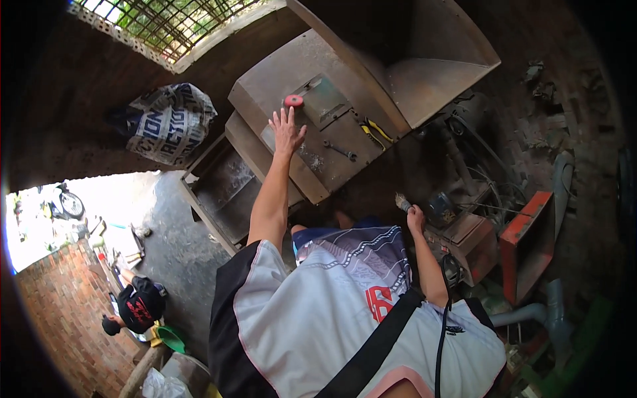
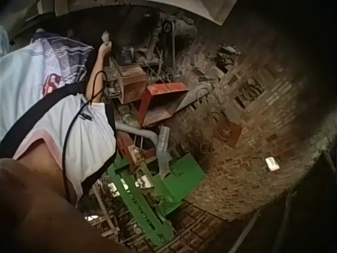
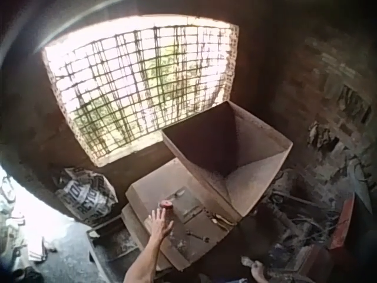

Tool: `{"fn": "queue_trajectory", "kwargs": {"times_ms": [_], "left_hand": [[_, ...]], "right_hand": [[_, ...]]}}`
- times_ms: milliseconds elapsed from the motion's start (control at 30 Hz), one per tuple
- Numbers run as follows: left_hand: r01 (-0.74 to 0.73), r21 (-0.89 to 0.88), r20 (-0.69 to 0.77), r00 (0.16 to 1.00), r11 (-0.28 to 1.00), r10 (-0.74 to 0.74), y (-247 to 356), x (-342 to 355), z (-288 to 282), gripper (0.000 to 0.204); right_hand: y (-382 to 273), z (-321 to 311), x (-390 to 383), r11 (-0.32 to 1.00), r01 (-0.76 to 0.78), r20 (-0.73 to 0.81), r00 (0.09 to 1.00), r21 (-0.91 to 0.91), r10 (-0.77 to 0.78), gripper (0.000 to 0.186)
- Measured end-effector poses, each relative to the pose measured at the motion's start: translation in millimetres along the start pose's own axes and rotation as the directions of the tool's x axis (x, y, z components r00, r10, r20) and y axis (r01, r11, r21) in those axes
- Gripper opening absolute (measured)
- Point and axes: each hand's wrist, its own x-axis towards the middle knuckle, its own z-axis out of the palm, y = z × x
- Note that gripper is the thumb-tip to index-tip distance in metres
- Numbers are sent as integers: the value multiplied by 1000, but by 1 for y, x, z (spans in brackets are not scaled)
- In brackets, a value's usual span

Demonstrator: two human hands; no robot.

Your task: Repairing and adjusting a rice milling machine using a wrench.

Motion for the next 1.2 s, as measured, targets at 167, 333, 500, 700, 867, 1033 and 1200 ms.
{"fn": "queue_trajectory", "kwargs": {"times_ms": [167, 333, 500, 700, 867, 1033, 1200], "left_hand": [[106, -118, -28, 994, 987, -110, -1, -75, 5, 66], [421, -302, 92, 906, 856, -413, -43, -181, -6, 51], [865, -361, 285, 459, 350, -842, -82, -295, -45, 34], [961, -234, 522, -2, -145, -853, -119, -410, -66, 16], [964, -124, 681, -89, -235, -726, -107, -449, -89, 20], [958, -227, 685, 31, -173, -728, -94, -476, -109, 20], [887, -307, 693, -41, -345, -720, -96, -510, -114, 21]], "right_hand": [[-3, 15, 13, 970, 103, -138, 988, 220, -74, 40], [-71, 20, 6, 910, 290, -227, 947, 297, -228, 35], [-156, 5, -19, 727, 651, -382, 743, 218, -550, 33], [-245, 19, -30, 548, 816, -279, 578, 183, -767, 34], [-333, 48, -40, 556, 827, -96, 561, 80, -822, 38], [-399, 98, -48, 561, 826, 1, 562, 45, -827, 31], [-445, 137, -39, 678, 733, -151, 664, -61, -732, 29]]}}
